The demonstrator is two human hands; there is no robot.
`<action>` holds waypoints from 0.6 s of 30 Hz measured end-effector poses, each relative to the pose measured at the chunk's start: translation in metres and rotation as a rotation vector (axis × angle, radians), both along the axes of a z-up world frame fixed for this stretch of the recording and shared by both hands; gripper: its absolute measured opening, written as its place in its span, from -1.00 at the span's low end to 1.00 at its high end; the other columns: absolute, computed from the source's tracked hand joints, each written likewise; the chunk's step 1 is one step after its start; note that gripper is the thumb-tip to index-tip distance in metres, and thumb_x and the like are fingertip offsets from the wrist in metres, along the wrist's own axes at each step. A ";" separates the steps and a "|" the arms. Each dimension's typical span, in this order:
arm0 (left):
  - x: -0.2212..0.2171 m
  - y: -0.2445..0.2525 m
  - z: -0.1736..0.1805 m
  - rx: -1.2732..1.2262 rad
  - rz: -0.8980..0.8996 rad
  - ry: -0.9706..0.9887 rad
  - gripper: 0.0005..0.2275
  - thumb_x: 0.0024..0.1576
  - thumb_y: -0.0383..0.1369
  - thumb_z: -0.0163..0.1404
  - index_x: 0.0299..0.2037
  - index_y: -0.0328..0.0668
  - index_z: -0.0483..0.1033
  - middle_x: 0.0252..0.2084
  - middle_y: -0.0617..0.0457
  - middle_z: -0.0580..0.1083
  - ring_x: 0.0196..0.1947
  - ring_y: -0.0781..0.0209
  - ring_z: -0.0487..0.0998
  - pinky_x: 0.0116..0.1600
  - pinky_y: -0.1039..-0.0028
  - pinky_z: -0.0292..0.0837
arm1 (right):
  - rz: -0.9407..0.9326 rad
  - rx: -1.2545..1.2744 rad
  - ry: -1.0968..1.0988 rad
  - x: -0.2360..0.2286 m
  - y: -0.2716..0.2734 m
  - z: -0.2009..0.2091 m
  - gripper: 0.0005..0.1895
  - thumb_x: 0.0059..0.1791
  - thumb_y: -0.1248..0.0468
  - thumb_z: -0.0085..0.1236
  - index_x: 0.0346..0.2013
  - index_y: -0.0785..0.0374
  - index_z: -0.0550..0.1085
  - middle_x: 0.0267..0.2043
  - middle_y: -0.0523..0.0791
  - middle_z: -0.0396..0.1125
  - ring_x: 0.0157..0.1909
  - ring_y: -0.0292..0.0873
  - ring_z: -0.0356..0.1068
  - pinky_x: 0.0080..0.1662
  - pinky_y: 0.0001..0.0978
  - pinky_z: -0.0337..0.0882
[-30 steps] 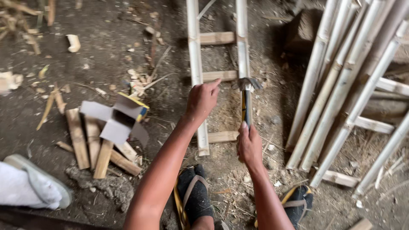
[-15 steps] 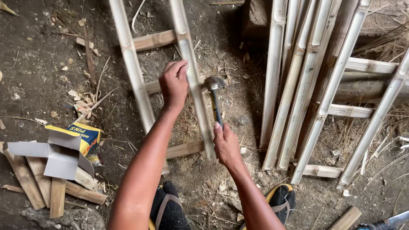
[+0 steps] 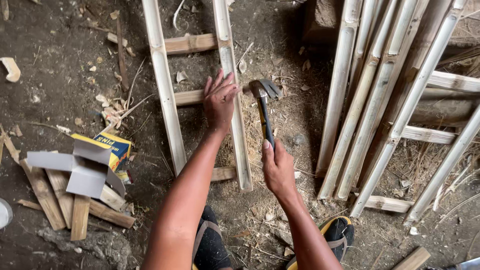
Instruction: The person assembles a bamboo ladder by nailing split bamboo poles to horizontal rungs. They use a hammer to drive nails into the joints, flip the ladder to work on both sides, and stack the finished unit with others.
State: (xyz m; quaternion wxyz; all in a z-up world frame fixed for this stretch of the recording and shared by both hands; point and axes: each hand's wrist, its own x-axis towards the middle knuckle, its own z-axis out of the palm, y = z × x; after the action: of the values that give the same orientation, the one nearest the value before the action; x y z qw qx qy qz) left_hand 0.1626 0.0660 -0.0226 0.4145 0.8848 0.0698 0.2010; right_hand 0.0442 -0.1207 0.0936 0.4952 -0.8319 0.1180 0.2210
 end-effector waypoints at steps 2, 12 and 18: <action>0.001 0.001 -0.003 -0.031 0.018 0.002 -0.92 0.22 -0.36 0.15 -0.33 0.04 0.67 0.14 0.18 0.56 0.39 0.14 0.38 0.57 0.17 -0.07 | 0.036 -0.011 -0.075 0.000 0.000 0.004 -0.54 0.16 -0.06 -0.31 -0.32 0.23 0.35 -0.66 -0.22 0.22 -0.73 -0.34 0.09 -0.73 -0.38 0.16; -0.001 0.001 -0.017 0.006 -0.002 -0.024 -0.89 0.21 -0.41 0.11 -0.33 0.07 0.67 0.13 0.16 0.57 0.34 0.05 0.42 0.55 0.15 -0.09 | 0.106 -0.147 -0.056 0.017 0.024 0.019 -0.63 0.16 -0.01 -0.25 -0.31 0.20 0.32 -0.70 -0.19 0.23 -0.75 -0.30 0.11 -0.72 -0.34 0.13; -0.002 0.013 -0.006 -0.009 -0.137 0.122 -0.31 -0.08 -0.11 0.28 0.23 -0.11 0.26 0.38 0.00 0.31 0.41 0.04 0.28 0.53 0.13 -0.09 | 0.100 -0.006 -0.443 -0.007 0.004 0.037 -0.62 0.22 0.03 -0.28 -0.30 0.22 0.31 -0.62 -0.21 0.23 -0.68 -0.36 0.15 -0.66 -0.46 0.18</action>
State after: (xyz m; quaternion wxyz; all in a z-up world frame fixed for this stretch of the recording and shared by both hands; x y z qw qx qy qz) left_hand 0.1602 0.0788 -0.0286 0.4261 0.8963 0.0353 0.1175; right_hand 0.0376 -0.1164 0.1308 0.4951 -0.8663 -0.0343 0.0569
